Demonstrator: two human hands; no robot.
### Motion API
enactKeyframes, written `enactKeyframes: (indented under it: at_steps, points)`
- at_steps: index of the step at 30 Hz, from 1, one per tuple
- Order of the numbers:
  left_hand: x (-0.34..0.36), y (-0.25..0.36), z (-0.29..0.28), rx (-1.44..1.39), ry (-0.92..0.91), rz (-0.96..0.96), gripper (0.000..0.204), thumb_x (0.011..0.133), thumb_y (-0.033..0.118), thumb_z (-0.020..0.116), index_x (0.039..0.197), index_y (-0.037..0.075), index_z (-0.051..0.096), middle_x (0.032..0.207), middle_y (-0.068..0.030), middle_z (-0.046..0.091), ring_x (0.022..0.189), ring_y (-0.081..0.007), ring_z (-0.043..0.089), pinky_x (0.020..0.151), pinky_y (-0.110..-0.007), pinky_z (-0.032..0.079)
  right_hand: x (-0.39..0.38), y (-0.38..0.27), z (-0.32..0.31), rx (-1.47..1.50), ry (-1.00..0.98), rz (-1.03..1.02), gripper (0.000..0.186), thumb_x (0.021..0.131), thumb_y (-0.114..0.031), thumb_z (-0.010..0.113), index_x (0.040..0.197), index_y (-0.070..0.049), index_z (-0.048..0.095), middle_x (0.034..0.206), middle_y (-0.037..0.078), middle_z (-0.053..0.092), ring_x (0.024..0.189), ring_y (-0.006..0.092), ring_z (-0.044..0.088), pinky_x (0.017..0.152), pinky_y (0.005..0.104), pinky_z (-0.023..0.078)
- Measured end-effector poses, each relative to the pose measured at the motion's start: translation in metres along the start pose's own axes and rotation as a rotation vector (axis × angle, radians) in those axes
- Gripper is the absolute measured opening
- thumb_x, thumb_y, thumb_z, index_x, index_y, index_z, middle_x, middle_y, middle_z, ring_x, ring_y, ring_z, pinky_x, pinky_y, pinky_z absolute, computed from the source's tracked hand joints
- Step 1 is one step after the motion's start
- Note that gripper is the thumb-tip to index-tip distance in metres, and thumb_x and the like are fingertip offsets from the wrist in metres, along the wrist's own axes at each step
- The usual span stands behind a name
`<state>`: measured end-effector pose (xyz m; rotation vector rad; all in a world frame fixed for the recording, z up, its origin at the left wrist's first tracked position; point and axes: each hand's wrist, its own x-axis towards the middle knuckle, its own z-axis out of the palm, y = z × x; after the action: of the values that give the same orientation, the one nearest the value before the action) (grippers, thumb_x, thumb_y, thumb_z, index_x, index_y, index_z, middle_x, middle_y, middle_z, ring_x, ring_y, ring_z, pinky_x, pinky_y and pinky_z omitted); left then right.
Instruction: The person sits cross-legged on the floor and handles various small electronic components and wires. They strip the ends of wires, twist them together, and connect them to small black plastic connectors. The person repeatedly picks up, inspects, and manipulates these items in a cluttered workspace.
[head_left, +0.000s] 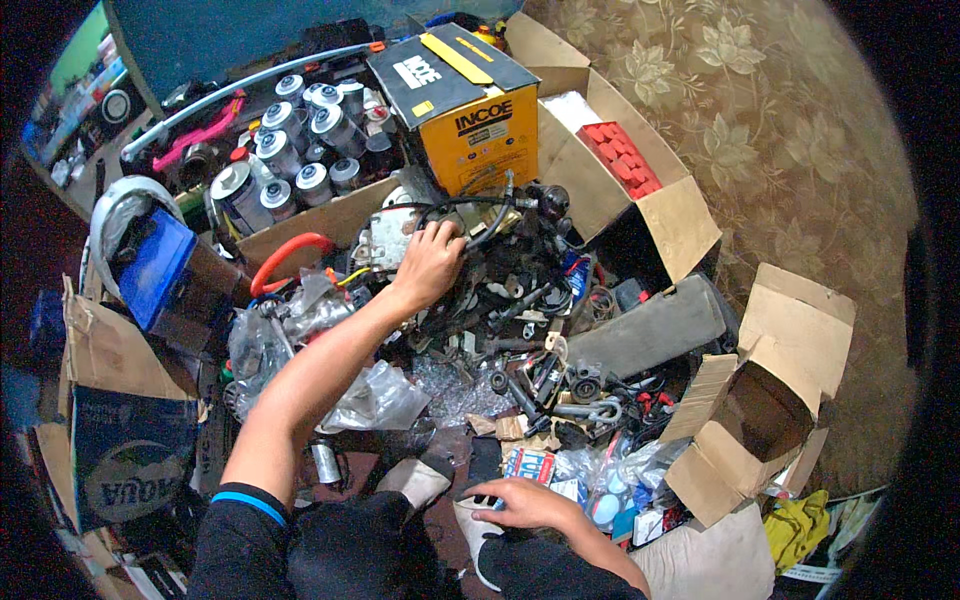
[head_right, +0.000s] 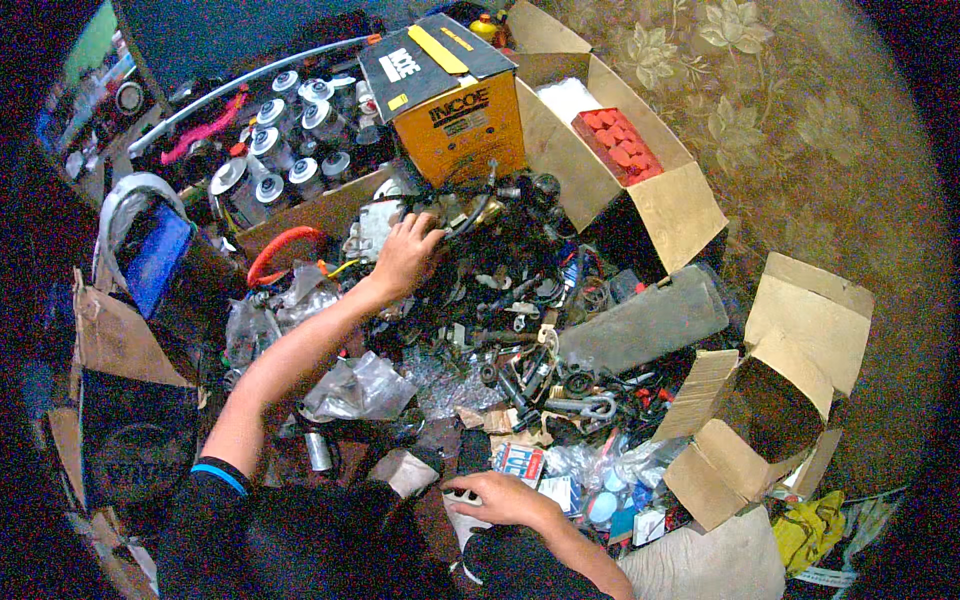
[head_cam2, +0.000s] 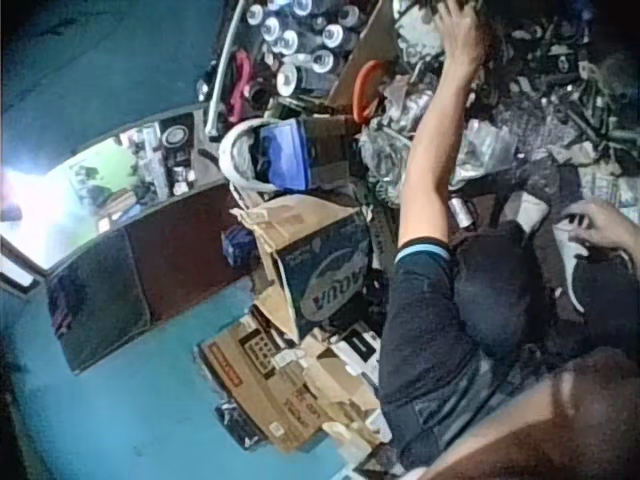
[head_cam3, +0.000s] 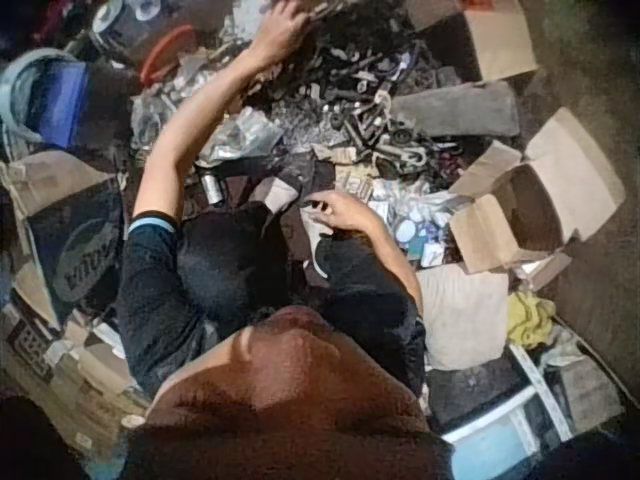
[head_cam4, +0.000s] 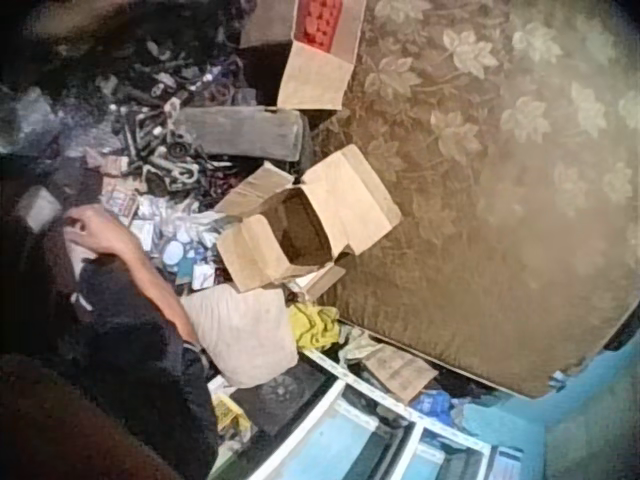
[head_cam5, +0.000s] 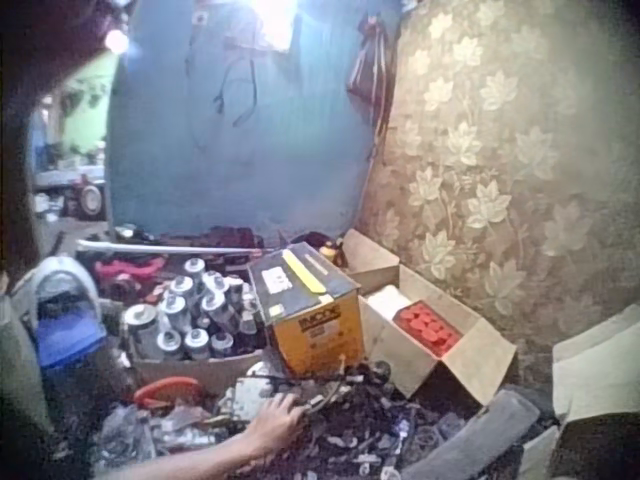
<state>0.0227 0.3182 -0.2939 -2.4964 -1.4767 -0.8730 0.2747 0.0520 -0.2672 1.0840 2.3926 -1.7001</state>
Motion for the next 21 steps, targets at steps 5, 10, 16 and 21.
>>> enactKeyframes:
  at_steps: [5,10,16,21]
  points:
    - [-0.014,0.032,-0.004,-0.211,0.141,-0.046,0.017,0.084,0.017,0.063,0.091,0.004,0.055,0.088,-0.0139,0.056,0.074,-0.0330,0.059,0.063,-0.044,0.048,-0.002,-0.008,-0.015,0.035,0.390,0.015,0.035,0.086,-0.028,0.065,0.113,-0.007,0.063,0.108,0.015,0.066,0.098,0.0310,0.064,0.084,0.0373,0.050]
    - [-0.057,0.108,-0.040,-0.580,0.104,-0.047,0.020,0.080,0.012,0.070,0.094,0.000,0.062,0.077,-0.0186,0.063,0.065,-0.0345,0.064,0.054,-0.040,0.051,-0.003,-0.008,-0.012,0.055,0.421,0.011,0.034,0.084,-0.028,0.066,0.110,-0.006,0.064,0.101,0.014,0.068,0.087,0.0286,0.066,0.080,0.0359,0.051]
    - [-0.121,0.164,-0.079,-0.720,-0.315,-0.177,0.022,0.083,0.022,0.063,0.086,0.000,0.063,0.073,-0.0211,0.063,0.064,-0.0376,0.063,0.057,-0.045,0.051,0.001,-0.022,-0.036,-0.004,1.090,0.096,0.035,0.067,-0.001,0.070,0.101,-0.002,0.061,0.099,0.014,0.061,0.095,0.0304,0.061,0.083,0.0364,0.048]
    - [-0.132,0.165,-0.096,-0.807,-0.547,-0.135,0.028,0.082,0.026,0.064,0.093,0.000,0.067,0.072,-0.0224,0.063,0.061,-0.0384,0.062,0.058,-0.046,0.051,0.001,-0.001,-0.021,0.013,0.617,0.067,0.038,0.072,-0.009,0.066,0.109,-0.004,0.062,0.104,0.016,0.064,0.100,0.0325,0.062,0.088,0.0379,0.048]
